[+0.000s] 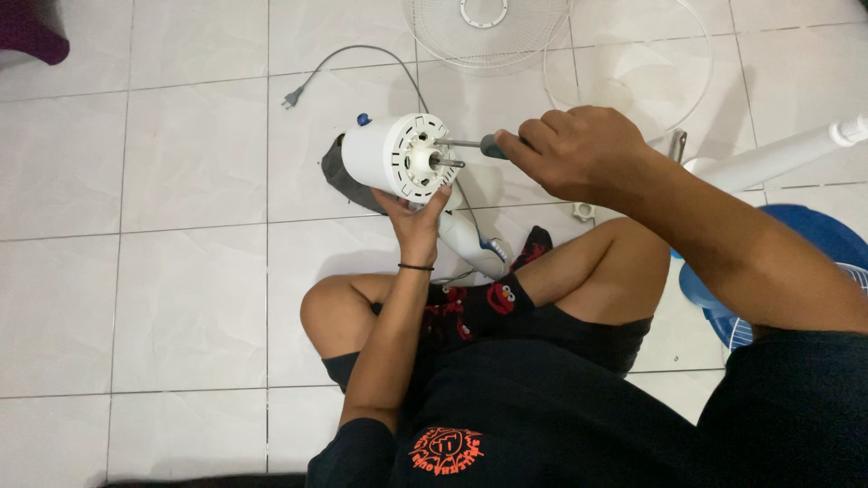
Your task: The person sits on the floor and reassembles a white fan motor. They attach the motor housing, align the internal components, and use a screwdriver to tighten the central shaft nut. The person handles the motor housing, fan blades, and a screwdriver throughout the process.
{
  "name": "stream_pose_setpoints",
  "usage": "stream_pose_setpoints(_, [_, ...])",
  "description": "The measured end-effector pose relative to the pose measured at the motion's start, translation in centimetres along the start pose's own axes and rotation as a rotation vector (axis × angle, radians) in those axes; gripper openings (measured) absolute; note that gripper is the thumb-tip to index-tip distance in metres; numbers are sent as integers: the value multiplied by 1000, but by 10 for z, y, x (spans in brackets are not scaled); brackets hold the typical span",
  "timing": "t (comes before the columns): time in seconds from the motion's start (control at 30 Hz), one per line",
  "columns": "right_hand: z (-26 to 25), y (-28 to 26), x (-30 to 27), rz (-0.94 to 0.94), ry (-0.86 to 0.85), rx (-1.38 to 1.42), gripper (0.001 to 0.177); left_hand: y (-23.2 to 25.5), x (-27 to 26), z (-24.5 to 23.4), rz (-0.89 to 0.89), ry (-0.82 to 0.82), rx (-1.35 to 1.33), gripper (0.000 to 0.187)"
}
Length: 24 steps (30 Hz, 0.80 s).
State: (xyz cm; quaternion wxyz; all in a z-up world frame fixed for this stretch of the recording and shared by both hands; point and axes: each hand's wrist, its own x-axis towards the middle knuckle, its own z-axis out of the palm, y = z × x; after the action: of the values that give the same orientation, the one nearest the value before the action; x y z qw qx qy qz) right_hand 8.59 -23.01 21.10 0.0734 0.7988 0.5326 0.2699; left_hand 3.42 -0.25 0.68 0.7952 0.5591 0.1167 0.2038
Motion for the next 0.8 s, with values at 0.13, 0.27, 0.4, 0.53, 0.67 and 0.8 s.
stream_pose_setpoints(0.13, [5,-2,0,31,-8,39,30,2,-1,-1,3,3,-22,120])
stream_pose_setpoints(0.27, [4,-3,-1,71,34,79,27,4,-1,0,-25,11,-20,121])
stream_pose_setpoints(0.4, [0,-3,-1,74,12,85,24,6,-2,2,-18,-6,-33,122])
stream_pose_setpoints(0.53, [-5,-4,3,96,32,125,25,4,-2,3,-33,10,-51,123])
stream_pose_setpoints(0.67, [-16,-6,9,128,23,23,22,-7,1,3,-8,47,-3,123])
stream_pose_setpoints(0.8, [-27,7,-20,258,116,-57,18,-21,11,-10,17,66,35,121])
